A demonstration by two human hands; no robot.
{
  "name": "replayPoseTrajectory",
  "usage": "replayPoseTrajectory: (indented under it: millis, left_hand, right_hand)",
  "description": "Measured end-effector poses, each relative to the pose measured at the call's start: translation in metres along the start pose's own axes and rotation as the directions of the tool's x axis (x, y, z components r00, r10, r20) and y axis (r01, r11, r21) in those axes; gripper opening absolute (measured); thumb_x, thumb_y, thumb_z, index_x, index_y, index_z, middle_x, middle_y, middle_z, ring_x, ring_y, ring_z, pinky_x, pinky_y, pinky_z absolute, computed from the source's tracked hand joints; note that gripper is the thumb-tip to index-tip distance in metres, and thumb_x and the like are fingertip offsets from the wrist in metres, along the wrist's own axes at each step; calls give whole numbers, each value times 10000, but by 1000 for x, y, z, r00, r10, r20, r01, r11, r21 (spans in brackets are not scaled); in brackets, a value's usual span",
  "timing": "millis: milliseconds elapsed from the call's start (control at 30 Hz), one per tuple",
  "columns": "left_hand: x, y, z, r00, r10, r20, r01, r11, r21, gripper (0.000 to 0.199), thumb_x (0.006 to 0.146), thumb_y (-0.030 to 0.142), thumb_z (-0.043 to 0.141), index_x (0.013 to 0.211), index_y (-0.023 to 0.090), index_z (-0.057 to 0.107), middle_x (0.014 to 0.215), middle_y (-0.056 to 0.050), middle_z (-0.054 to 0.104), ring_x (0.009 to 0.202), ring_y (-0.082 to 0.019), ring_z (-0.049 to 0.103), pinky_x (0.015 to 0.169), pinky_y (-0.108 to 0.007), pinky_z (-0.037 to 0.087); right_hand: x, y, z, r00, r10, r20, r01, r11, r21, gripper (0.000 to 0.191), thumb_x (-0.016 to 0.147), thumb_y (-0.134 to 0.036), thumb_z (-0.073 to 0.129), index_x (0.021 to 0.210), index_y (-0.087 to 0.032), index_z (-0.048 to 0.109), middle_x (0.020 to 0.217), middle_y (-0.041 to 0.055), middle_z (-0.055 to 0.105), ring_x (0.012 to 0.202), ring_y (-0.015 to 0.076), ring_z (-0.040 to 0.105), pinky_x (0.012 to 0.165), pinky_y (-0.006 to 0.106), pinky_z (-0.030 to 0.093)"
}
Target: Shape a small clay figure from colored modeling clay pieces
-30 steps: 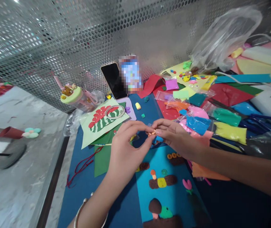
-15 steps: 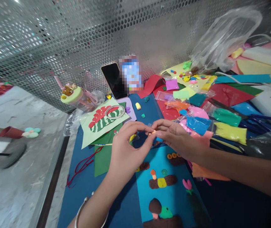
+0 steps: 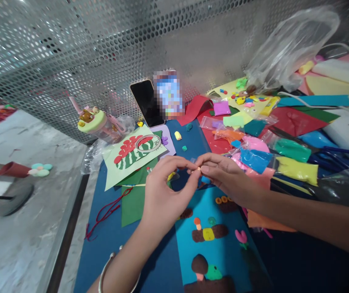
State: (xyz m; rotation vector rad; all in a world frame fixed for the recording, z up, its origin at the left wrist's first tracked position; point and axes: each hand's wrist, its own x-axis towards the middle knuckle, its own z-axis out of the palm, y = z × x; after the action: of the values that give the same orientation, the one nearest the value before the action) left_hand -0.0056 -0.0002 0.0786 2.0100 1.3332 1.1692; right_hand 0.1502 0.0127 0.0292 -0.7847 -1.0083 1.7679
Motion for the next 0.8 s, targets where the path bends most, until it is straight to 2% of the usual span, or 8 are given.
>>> replayPoseTrajectory:
  millis: [167,333,500,567,633,700,800]
  left_hand:
    - [-1,-1,4,1000,9,-28,-8,1000,17,45,782,172,671,785,203,639,769,-1,661,721,-135,605,672,-277,505]
    - [-3,-5,8,998,-17,-63,18,1000,9,88,791,183,664,872,199,634,820,-7,664,737,-131,610,692,-275,505]
    - [-2,-11,5,995,-14,-103,10,999,-38,139,843,187,596,979,200,618,922,-22,647,819,-136,610,723,-271,499]
    - [-3,-11,6,993,12,-117,-13,1000,-10,120,857,165,565,962,196,613,923,-23,641,819,-134,600,731,-272,492]
    - [-6,-9,10,996,60,-59,-58,998,33,137,852,131,550,961,195,604,899,-21,646,816,-139,599,743,-285,486]
    - [-10,-5,18,990,114,82,-119,991,58,212,830,103,551,1017,199,583,888,-19,657,824,-156,605,748,-307,482]
    - [-19,2,33,944,183,276,-218,971,102,275,808,111,567,1069,197,563,892,-23,667,833,-190,603,715,-336,468]
  right_hand:
    - [0,0,1,1000,-2,-10,2,1000,-21,145,770,-329,696,858,-236,630,810,-2,630,772,124,577,718,255,465]
    - [0,0,1,1000,12,-15,-12,1000,7,144,776,-324,698,872,-241,629,804,-12,630,757,106,575,703,230,460]
    - [3,-7,2,994,92,-58,-87,992,88,125,787,-314,684,871,-238,631,826,-12,653,715,97,591,617,214,473]
    - [5,-13,1,996,64,-70,-55,990,131,122,788,-313,674,865,-232,625,854,-2,668,733,112,611,620,233,491]
    - [5,-19,-3,995,14,-95,-2,991,131,124,783,-307,674,865,-227,625,872,6,682,724,116,618,606,239,492]
    - [5,-25,-9,989,-27,-147,44,992,117,119,773,-291,678,859,-226,628,857,5,691,677,107,610,572,229,480]
    - [2,-33,-21,970,-39,-239,75,987,142,138,725,-266,709,827,-223,626,812,-2,690,676,101,611,577,212,485]
